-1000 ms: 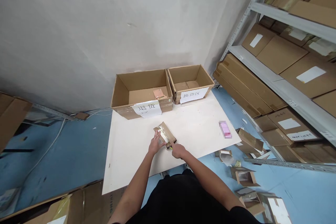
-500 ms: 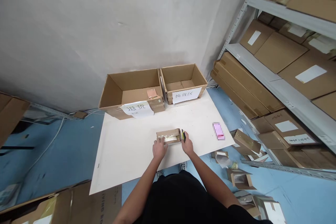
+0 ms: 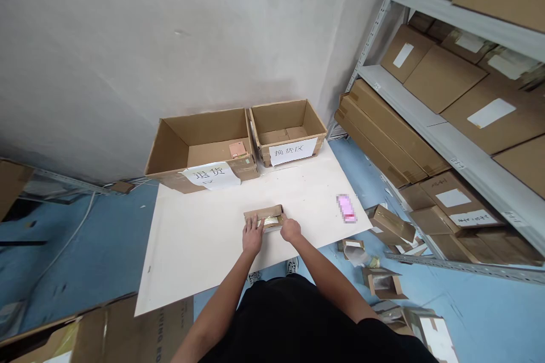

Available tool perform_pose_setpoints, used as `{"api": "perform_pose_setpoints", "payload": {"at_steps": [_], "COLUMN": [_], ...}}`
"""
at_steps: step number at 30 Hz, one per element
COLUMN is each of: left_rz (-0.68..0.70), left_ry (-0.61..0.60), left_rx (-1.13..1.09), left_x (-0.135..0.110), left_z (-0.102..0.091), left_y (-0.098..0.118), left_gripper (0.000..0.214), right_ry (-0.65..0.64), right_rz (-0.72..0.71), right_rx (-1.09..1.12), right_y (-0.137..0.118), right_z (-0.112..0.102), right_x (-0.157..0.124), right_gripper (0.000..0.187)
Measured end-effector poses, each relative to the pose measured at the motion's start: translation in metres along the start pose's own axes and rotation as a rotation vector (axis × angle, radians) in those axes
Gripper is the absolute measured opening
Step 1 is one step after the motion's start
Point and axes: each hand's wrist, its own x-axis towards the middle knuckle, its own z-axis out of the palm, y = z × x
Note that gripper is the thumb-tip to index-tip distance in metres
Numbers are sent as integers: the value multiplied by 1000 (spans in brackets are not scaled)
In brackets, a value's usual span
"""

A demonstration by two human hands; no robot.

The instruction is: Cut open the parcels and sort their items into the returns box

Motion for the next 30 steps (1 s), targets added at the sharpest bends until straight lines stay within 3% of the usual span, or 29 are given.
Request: {"api": "perform_pose_setpoints", "payload": {"at_steps": [2,4,7,9,13,15,18,20,23,25,28,30], "left_rz": [-17,-9,1,-2,-7,-44,-149,-172,-82,-25,67,203], "left_ry": [-15,-33,-27,-36,-146,-127,-65,-98,-205,-188,-131,-179], "left_rx": [-6,-26,-58,-62,-39,-12,40,12,-103,-137,-106,-72], "left_x": [0,2,9,15,16,8,-11,-23,-34,-33,-17,-1], "left_z": [-4,-10,-24,-34,-44,-43,-38,-34,-32,-34,-41,-45], "left_y": [4,5,-4,-14,-26,-23,-10,-4,-8,-16,-26,-27], "left_gripper": [54,57,61,60,60,62,63,59,52,53,67,76], "right_ry": [-10,64,251,276,256,299,343,346,361,390,383,330], "right_rz": [10,-1,14,92,173,170,118,70,78,100,131,155], "right_rx": [-5,55,266,431,583,580,557,543,551,558,527,494], "right_y": [2,12,31,36,18,-1,-32,-48,-57,-52,-28,-9], "right_z": [1,4,17,32,64,72,61,42,12,2,14,35], "right_x": [-5,-12,-18,-16,1,16,46,67,88,88,69,49], "right_gripper": [62,61,57,50,50,55,57,59,57,57,58,59]}}
